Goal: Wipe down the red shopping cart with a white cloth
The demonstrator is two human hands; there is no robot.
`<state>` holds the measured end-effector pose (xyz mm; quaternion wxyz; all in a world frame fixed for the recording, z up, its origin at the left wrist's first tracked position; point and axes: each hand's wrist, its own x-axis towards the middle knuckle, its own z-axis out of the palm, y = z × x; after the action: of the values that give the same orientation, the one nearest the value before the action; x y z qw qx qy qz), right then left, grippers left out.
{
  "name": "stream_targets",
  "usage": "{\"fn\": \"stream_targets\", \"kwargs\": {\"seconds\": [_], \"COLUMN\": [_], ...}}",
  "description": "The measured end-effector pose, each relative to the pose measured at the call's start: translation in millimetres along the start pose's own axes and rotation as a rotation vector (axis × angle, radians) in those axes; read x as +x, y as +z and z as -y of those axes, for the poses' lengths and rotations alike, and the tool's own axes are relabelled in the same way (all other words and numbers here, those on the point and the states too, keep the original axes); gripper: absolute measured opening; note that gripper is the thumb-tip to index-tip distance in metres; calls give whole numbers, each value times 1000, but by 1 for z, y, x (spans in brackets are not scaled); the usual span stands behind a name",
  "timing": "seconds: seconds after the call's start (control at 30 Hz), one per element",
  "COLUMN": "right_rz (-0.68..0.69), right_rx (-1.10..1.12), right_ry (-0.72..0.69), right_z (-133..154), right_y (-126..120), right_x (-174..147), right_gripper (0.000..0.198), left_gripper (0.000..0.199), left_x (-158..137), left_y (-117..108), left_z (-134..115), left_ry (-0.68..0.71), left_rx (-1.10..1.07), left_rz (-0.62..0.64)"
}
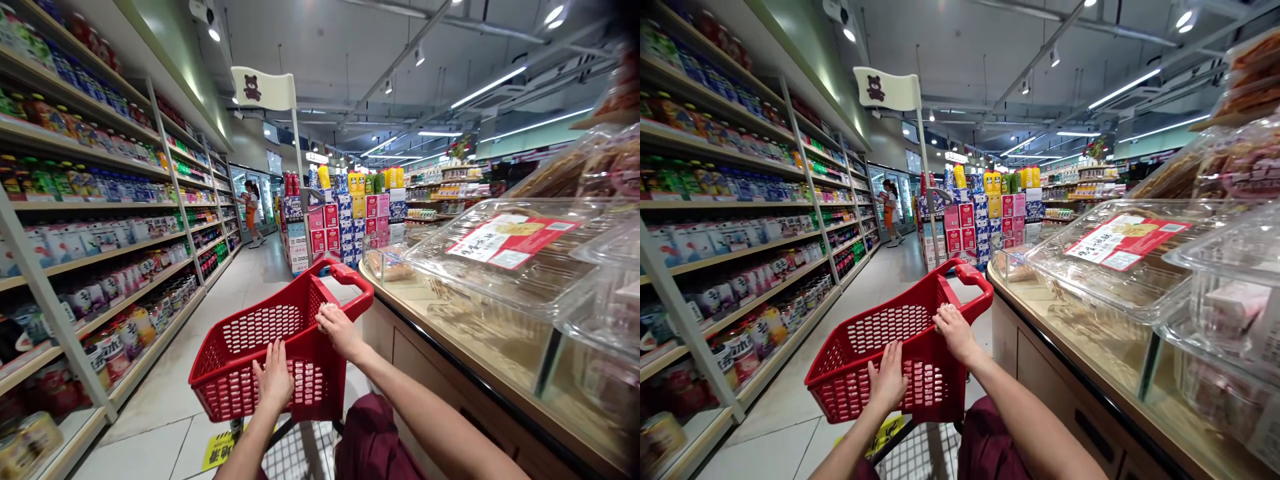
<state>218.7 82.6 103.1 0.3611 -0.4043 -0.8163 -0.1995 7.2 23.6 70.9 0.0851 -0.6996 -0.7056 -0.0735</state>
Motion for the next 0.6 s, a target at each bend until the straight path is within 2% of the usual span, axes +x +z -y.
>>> {"fn": "stream_targets", "kwargs": {"seconds": [0.07,0.2,0.23,0.4,0.53,0.6], "right_rz": [33,-103,-117,-31,-156,-193], "right_rx": [-37,-137,-146,-93,-99,-89], "right_ry": [2,241,249,64,250,267], "right_z": [-13,-49,-51,-40,-61,-62], "right_y": [-8,-31,-29,-2,-1,3], "right_x": [1,4,4,7,12,15], "right_gripper": [30,27,27,31,31,31], "left_gripper": [73,70,70,71,71,71], "left_x": [3,12,14,23,29,33], "left_y": [-2,-8,-9,-7,-1,0], "left_z": [-1,-8,-10,-12,-12,-13], "left_ry": [-2,-40,-56,-51,-37,-60], "left_rx": [7,-35,-46,-18,16,10], "left_rz": [11,51,58,59,38,31]}}
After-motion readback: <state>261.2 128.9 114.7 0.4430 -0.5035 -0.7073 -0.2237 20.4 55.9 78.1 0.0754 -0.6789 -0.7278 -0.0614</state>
